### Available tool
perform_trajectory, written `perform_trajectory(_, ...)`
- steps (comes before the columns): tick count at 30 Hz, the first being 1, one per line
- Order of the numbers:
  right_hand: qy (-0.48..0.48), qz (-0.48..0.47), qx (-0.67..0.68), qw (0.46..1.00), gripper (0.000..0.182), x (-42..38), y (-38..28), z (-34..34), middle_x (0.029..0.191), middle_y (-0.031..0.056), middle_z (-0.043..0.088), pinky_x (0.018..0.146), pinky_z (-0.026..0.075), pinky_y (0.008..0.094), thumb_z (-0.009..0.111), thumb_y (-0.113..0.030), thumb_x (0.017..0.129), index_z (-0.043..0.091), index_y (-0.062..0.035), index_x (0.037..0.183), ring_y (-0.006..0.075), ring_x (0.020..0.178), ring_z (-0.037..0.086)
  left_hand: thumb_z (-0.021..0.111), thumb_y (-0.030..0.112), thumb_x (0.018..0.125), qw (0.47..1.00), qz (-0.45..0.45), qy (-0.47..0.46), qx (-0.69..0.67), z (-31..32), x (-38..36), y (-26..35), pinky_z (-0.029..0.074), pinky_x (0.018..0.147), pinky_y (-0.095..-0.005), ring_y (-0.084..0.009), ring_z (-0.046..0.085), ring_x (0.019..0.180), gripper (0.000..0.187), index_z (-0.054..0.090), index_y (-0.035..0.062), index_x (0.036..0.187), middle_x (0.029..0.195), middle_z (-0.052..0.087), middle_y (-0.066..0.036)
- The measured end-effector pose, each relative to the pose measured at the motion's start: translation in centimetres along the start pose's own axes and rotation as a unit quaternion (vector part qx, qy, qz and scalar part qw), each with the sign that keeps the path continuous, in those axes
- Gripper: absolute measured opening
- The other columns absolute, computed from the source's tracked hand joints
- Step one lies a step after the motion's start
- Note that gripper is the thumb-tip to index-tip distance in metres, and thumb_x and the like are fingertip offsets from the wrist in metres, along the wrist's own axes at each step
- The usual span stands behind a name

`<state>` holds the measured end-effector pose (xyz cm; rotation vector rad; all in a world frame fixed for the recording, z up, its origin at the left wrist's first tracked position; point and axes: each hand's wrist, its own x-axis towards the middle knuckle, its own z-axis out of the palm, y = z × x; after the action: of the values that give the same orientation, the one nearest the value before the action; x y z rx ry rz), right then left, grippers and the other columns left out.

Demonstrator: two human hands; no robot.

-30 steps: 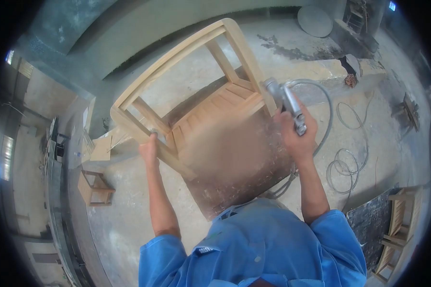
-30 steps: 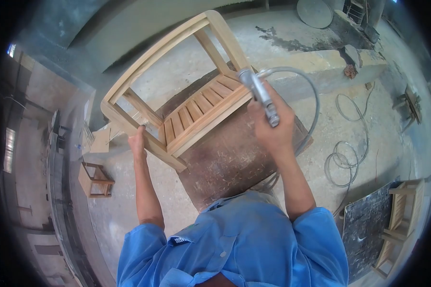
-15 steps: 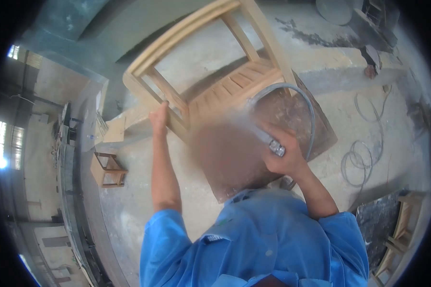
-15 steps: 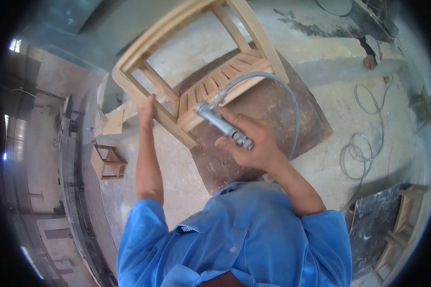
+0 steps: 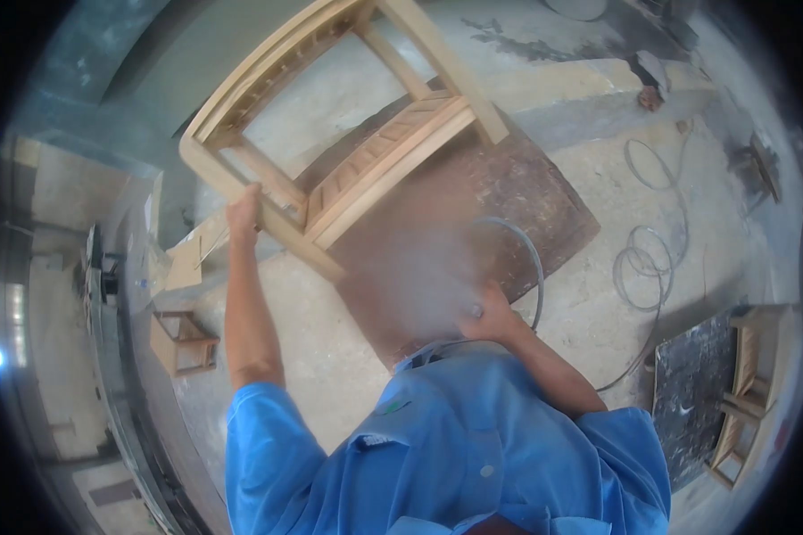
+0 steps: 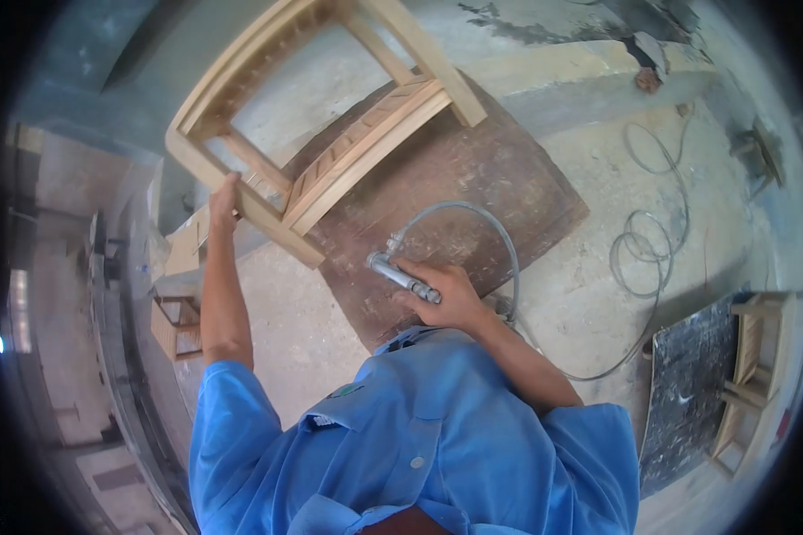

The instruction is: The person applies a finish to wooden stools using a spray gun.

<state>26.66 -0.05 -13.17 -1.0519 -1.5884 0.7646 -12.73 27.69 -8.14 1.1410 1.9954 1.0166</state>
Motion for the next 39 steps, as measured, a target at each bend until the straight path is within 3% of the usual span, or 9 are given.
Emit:
perform_trajectory(2, 0.057, 0.023, 0.000, 0.998, 0.049, -0.3, 1.5, -0.9, 0.093, 0.0175, 0.071, 0.070, 0.054, 0.0331, 0.077, -0.018, 0.079, 0.063, -0.0009, 0.123, 0.0240, 0.079, 0.071, 0.071, 0.039, 0.072, 1.000, -0.001, -0.004, 0.004, -0.1, -0.5, 0.3, 0.050, 0.077, -0.0508, -0.0295, 0.063, 0.094, 0.057, 0.061, 0.0013, 0.114, 0.103, 0.063, -0.014)
perform_trajectory(7, 0.225, 0.134, 0.003, 0.965, 0.040, -2.3, 6.0, -6.4, 0.081, 0.0058, 0.067, 0.064, 0.051, 0.0275, 0.068, -0.021, 0.089, 0.063, 0.0021, 0.121, 0.0098, 0.070, 0.063, 0.068, 0.038, 0.074, 0.999, -0.006, 0.032, 0.017, 0.5, -2.1, 1.2, 0.050, 0.065, -0.0383, -0.0211, 0.062, 0.082, 0.051, 0.065, -0.0019, 0.107, 0.094, 0.065, -0.011)
perform_trajectory(13, 0.324, 0.126, -0.051, 0.936, 0.055, -1.4, 2.6, -11.5, 0.077, 0.0034, 0.066, 0.053, 0.043, 0.0213, 0.063, -0.042, 0.094, 0.060, 0.0029, 0.126, 0.0059, 0.060, 0.055, 0.069, 0.034, 0.074, 0.999, 0.022, 0.036, -0.011, 0.8, -3.6, 1.0, 0.049, 0.067, -0.0359, -0.0198, 0.062, 0.080, 0.048, 0.066, -0.0028, 0.105, 0.088, 0.065, -0.010)
perform_trajectory(16, 0.280, 0.080, -0.059, 0.955, 0.059, 0.3, 0.7, -12.7, 0.076, 0.0017, 0.065, 0.049, 0.039, 0.0204, 0.062, -0.045, 0.094, 0.058, 0.0019, 0.130, 0.0043, 0.056, 0.049, 0.070, 0.033, 0.075, 0.998, 0.028, 0.050, -0.004, 1.0, -3.5, -0.3, 0.049, 0.070, -0.0361, -0.0200, 0.062, 0.081, 0.046, 0.067, -0.0038, 0.102, 0.086, 0.066, -0.010)
perform_trajectory(17, 0.255, 0.103, -0.037, 0.961, 0.048, 0.7, -0.1, -13.2, 0.079, 0.0038, 0.066, 0.066, 0.048, 0.0252, 0.069, -0.029, 0.091, 0.060, 0.0028, 0.127, 0.0094, 0.072, 0.060, 0.070, 0.032, 0.075, 0.998, 0.030, 0.058, 0.000, 1.1, -3.4, -0.9, 0.049, 0.071, -0.0363, -0.0202, 0.062, 0.081, 0.045, 0.067, -0.0041, 0.102, 0.086, 0.067, -0.010)
perform_trajectory(26, 0.037, 0.107, 0.036, 0.993, 0.046, 3.0, 1.4, -9.5, 0.081, 0.0077, 0.068, 0.069, 0.050, 0.0272, 0.072, -0.024, 0.087, 0.063, 0.0036, 0.123, 0.0115, 0.073, 0.062, 0.076, 0.023, 0.081, 0.977, 0.179, 0.090, -0.074, 3.3, -11.8, -5.3, 0.048, 0.074, -0.0324, -0.0171, 0.060, 0.080, 0.031, 0.066, -0.0012, 0.098, 0.089, 0.065, -0.006)
perform_trajectory(30, -0.038, 0.082, 0.092, 0.992, 0.049, 3.5, 2.1, -7.7, 0.087, 0.0093, 0.069, 0.073, 0.052, 0.0278, 0.074, -0.024, 0.085, 0.062, 0.0035, 0.123, 0.0128, 0.079, 0.064, 0.078, 0.018, 0.080, 0.980, 0.160, 0.051, -0.107, 4.4, -16.0, -8.4, 0.048, 0.076, -0.0326, -0.0158, 0.060, 0.083, 0.025, 0.065, 0.0020, 0.094, 0.090, 0.065, -0.005)
perform_trajectory(36, -0.136, 0.154, 0.200, 0.958, 0.049, 3.8, 0.1, -7.4, 0.094, 0.0094, 0.071, 0.074, 0.052, 0.0265, 0.075, -0.018, 0.085, 0.061, -0.0004, 0.128, 0.0115, 0.083, 0.065, 0.078, 0.013, 0.080, 0.985, 0.142, 0.044, -0.093, 5.6, -20.4, -12.4, 0.049, 0.082, -0.0332, -0.0169, 0.061, 0.085, 0.021, 0.065, 0.0011, 0.092, 0.091, 0.066, -0.007)
perform_trajectory(39, -0.165, 0.097, 0.184, 0.964, 0.050, 3.4, -0.6, -7.1, 0.093, 0.0096, 0.071, 0.073, 0.053, 0.0269, 0.075, -0.015, 0.084, 0.060, -0.0009, 0.129, 0.0119, 0.081, 0.066, 0.077, 0.012, 0.081, 0.988, 0.107, 0.042, -0.100, 5.1, -19.8, -15.3, 0.048, 0.086, -0.0338, -0.0187, 0.060, 0.091, 0.029, 0.063, -0.0018, 0.103, 0.099, 0.065, -0.008)
